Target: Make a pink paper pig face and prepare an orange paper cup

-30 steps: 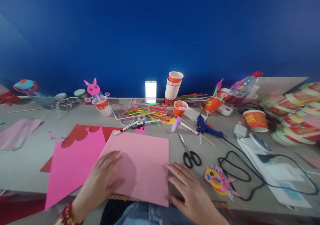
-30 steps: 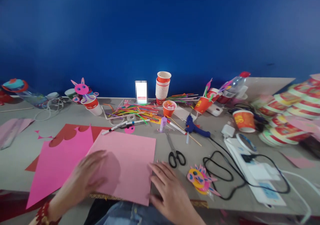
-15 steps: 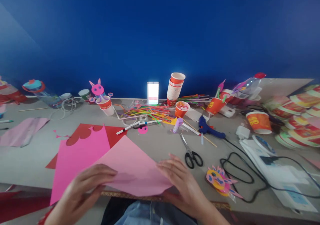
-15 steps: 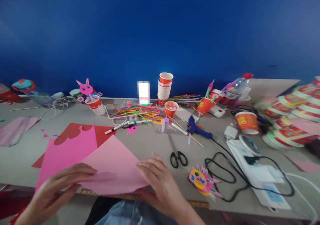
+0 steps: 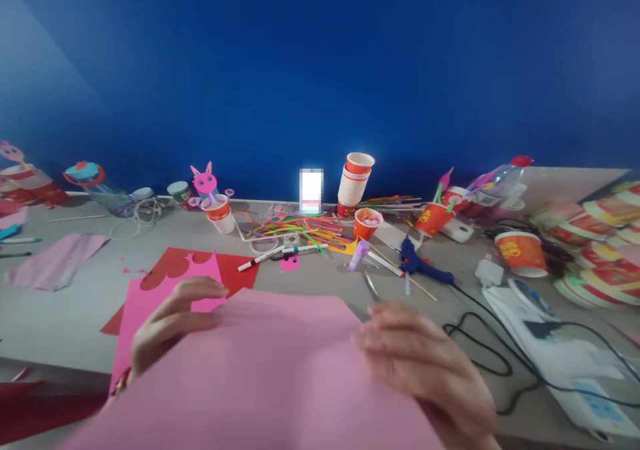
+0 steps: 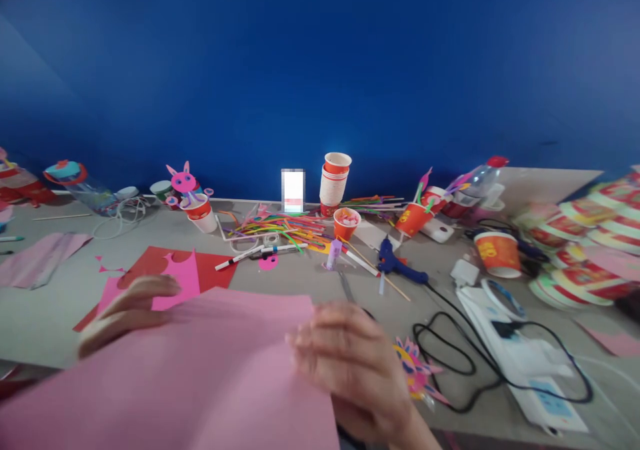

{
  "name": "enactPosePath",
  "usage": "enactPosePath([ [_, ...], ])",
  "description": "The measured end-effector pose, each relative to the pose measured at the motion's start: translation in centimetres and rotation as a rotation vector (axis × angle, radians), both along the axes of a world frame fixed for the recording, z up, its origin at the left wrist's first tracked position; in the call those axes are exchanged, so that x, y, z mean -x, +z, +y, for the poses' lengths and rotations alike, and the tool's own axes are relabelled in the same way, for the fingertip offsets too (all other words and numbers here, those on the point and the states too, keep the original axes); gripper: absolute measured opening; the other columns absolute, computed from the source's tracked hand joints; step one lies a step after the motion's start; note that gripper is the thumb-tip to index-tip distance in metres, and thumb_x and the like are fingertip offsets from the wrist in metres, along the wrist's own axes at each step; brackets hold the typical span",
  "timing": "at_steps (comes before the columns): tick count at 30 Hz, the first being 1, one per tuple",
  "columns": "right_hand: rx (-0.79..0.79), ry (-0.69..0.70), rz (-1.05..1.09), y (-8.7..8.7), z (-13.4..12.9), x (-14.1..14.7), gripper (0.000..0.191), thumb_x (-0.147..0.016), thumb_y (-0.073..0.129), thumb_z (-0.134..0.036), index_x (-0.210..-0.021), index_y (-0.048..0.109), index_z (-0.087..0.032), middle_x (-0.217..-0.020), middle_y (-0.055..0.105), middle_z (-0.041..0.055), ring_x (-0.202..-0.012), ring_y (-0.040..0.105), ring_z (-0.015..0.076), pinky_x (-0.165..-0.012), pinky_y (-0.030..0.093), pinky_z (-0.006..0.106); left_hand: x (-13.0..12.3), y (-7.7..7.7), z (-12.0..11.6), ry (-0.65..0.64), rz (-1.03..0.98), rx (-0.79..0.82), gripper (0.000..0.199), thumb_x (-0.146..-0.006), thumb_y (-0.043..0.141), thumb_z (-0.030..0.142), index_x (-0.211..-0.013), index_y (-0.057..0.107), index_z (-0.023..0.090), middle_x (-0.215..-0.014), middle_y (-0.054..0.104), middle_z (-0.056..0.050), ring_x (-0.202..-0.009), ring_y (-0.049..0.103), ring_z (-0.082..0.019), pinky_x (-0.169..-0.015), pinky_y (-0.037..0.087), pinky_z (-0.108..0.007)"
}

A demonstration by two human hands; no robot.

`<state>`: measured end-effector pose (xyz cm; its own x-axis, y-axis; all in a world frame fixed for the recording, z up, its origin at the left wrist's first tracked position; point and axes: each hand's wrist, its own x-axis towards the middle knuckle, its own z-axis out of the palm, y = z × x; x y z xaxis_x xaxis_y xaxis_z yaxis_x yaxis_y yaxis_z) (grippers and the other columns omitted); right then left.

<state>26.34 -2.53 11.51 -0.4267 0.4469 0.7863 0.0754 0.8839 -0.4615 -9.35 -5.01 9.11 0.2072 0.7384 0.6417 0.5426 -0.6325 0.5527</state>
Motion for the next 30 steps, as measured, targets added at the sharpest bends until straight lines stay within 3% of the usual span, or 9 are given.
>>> enactPosePath([
  [3, 0.147, -0.006, -0.107, -2.7, -2.4, -1.4, 0.023, -0.097, 0.052, -0.034, -0.114, 0.064, -0.027, -0.101, 0.076, 0.0085, -0.093, 0.071, 0.0227, -0.088, 0.056, 0.038, -0.9, -2.9, -0.1, -0.198, 0.091, 0.145, 0.017, -0.095, 0.053, 0.026, -0.105, 0.067, 0.025, -0.118, 0.065, -0.010, -0.112, 0.059, -0.026, -0.090, 0.052, -0.044],
  [6, 0.335, 0.087, -0.242, -6.3, -4.1, -1.9, 0.025, -0.099, 0.044, -0.039, -0.104, 0.065, -0.028, -0.095, 0.077, 0.0059, -0.087, 0.073, 0.0190, -0.078, 0.058, 0.028, -0.9, -6.3, -0.9, -0.234, 0.257, 0.278, 0.025, -0.094, 0.049, 0.014, -0.109, 0.064, 0.027, -0.120, 0.066, -0.009, -0.114, 0.059, -0.022, -0.094, 0.051, -0.039],
  [9, 0.542, -0.005, -0.375, -8.1, -4.8, -1.6, 0.019, -0.095, 0.047, -0.024, -0.101, 0.066, -0.024, -0.100, 0.075, 0.0084, -0.091, 0.072, 0.0188, -0.081, 0.056, 0.027, -0.6, -8.2, -1.6, -0.186, 0.396, 0.353, 0.025, -0.093, 0.050, 0.016, -0.110, 0.064, 0.027, -0.120, 0.067, -0.007, -0.114, 0.060, -0.021, -0.095, 0.051, -0.035],
  [13, 0.624, -0.025, -0.452, -8.0, -4.9, -1.1, 0.021, -0.090, 0.056, -0.020, -0.108, 0.066, -0.024, -0.105, 0.074, 0.0076, -0.099, 0.069, 0.0193, -0.089, 0.053, 0.027, -0.7, -8.2, -1.9, -0.168, 0.515, 0.393, 0.030, -0.091, 0.048, 0.012, -0.111, 0.065, 0.028, -0.126, 0.064, -0.006, -0.118, 0.058, -0.021, -0.098, 0.049, -0.036],
  [17, 0.644, 0.014, -0.531, -7.8, -5.2, -1.3, 0.036, -0.086, 0.061, -0.019, -0.121, 0.062, -0.026, -0.113, 0.072, 0.0051, -0.106, 0.066, 0.0198, -0.094, 0.050, 0.028, -1.1, -7.7, -2.0, -0.149, 0.565, 0.382, 0.035, -0.088, 0.047, 0.010, -0.112, 0.065, 0.028, -0.127, 0.063, -0.006, -0.117, 0.058, -0.022, -0.097, 0.050, -0.036],
  [20, 0.583, 0.097, -0.499, -8.0, -5.6, -1.6, 0.046, -0.086, 0.058, -0.015, -0.129, 0.056, -0.029, -0.118, 0.071, 0.0032, -0.109, 0.064, 0.0183, -0.098, 0.048, 0.028, -1.2, -7.9, -2.1, -0.130, 0.570, 0.368, 0.035, -0.087, 0.047, 0.008, -0.109, 0.066, 0.027, -0.126, 0.064, -0.006, -0.116, 0.059, -0.021, -0.097, 0.049, -0.036],
  [23, 0.485, 0.159, -0.455, -8.5, -5.8, -1.8, 0.043, -0.089, 0.054, -0.015, -0.129, 0.056, -0.029, -0.119, 0.070, 0.0037, -0.109, 0.064, 0.0176, -0.097, 0.048, 0.028, -1.2, -8.2, -2.0, -0.142, 0.558, 0.372, 0.034, -0.088, 0.046, 0.007, -0.108, 0.066, 0.027, -0.127, 0.064, -0.005, -0.117, 0.058, -0.021, -0.098, 0.048, -0.036],
  [27, 0.499, -0.028, -0.416, -9.5, -5.8, -1.9, 0.025, -0.093, 0.051, -0.022, -0.114, 0.065, -0.025, -0.109, 0.073, 0.0061, -0.102, 0.067, 0.0211, -0.095, 0.050, 0.032, -1.2, -8.1, -1.8, -0.198, 0.454, 0.383, 0.033, -0.092, 0.046, 0.010, -0.111, 0.065, 0.027, -0.123, 0.067, -0.005, -0.117, 0.059, -0.020, -0.098, 0.049, -0.034],
  [30, 0.651, -0.364, -0.271, -10.4, -5.5, -1.4, 0.027, -0.098, 0.046, -0.032, -0.086, 0.067, -0.020, -0.073, 0.071, 0.0044, -0.066, 0.068, 0.0181, -0.068, 0.055, 0.023, -1.8, -7.5, -1.7, -0.190, 0.387, 0.431, 0.025, -0.094, 0.048, 0.017, -0.109, 0.066, 0.026, -0.116, 0.070, -0.005, -0.110, 0.064, -0.020, -0.092, 0.053, -0.030],
])
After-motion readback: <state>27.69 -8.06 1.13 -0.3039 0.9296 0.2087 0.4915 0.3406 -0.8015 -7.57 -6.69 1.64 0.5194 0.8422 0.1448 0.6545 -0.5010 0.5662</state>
